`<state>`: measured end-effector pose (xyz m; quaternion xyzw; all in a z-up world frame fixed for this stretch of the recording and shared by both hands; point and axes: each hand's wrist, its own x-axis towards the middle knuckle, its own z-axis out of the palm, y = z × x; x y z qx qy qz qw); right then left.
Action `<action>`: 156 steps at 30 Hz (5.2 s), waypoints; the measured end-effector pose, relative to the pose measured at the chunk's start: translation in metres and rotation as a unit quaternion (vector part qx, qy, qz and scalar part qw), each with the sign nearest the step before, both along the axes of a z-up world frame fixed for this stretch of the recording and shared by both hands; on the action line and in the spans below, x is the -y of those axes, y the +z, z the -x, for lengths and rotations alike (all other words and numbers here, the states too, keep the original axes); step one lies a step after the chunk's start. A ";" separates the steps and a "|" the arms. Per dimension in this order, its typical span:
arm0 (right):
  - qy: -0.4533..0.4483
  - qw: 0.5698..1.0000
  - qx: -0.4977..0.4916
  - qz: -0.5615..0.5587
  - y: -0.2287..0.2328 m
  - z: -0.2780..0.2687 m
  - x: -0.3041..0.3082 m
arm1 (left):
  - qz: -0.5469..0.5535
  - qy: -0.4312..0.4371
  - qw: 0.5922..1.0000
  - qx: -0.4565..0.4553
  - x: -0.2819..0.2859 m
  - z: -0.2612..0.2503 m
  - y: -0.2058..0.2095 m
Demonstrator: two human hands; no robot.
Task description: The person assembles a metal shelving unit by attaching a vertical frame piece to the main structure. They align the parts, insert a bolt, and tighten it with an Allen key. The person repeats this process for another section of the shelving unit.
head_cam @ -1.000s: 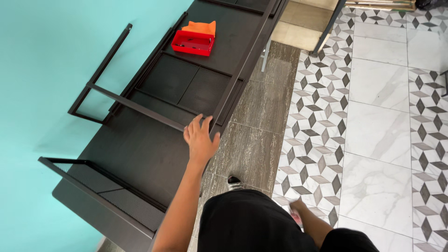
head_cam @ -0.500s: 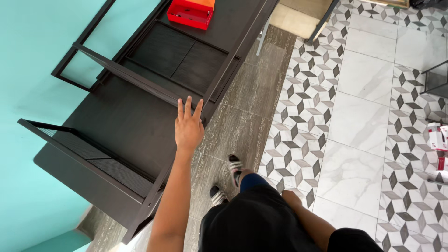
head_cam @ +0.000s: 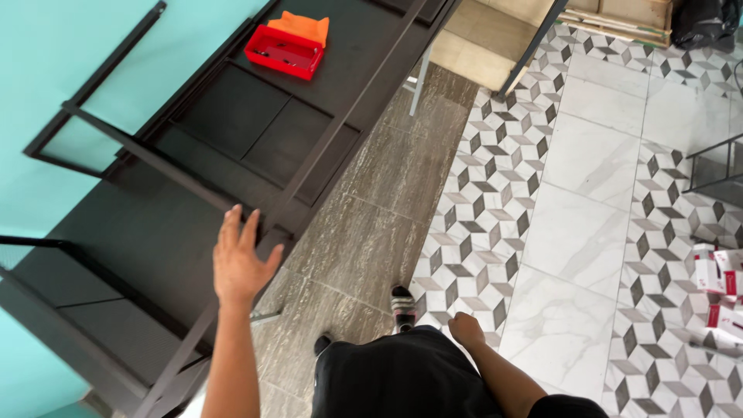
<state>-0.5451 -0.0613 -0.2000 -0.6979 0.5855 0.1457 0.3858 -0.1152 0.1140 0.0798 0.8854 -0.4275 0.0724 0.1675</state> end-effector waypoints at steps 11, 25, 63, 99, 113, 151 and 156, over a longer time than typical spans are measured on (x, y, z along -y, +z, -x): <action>-0.137 0.974 0.085 -0.159 -0.014 0.053 0.140 | 0.102 0.032 0.994 -0.029 0.014 -0.003 -0.018; -0.167 0.967 0.031 -0.190 -0.018 -0.018 0.251 | -0.027 -0.203 0.905 -0.374 0.251 0.062 -0.149; -0.149 0.968 0.196 -0.049 -0.050 -0.226 0.858 | -0.027 -0.164 0.892 -0.421 0.816 -0.060 -0.248; -0.074 0.870 0.438 -0.214 -0.129 -0.454 1.210 | -0.122 0.049 0.976 -0.176 1.225 -0.165 -0.284; -0.171 0.837 0.405 -0.326 -0.132 -0.490 1.213 | -0.073 0.090 0.971 -0.211 1.230 -0.155 -0.287; -0.239 0.758 0.412 -0.446 -0.153 -0.498 1.209 | -0.117 0.127 0.953 -0.248 1.240 -0.153 -0.291; -0.233 0.731 0.402 -0.500 -0.142 -0.492 1.211 | -0.101 0.130 0.951 -0.261 1.238 -0.153 -0.297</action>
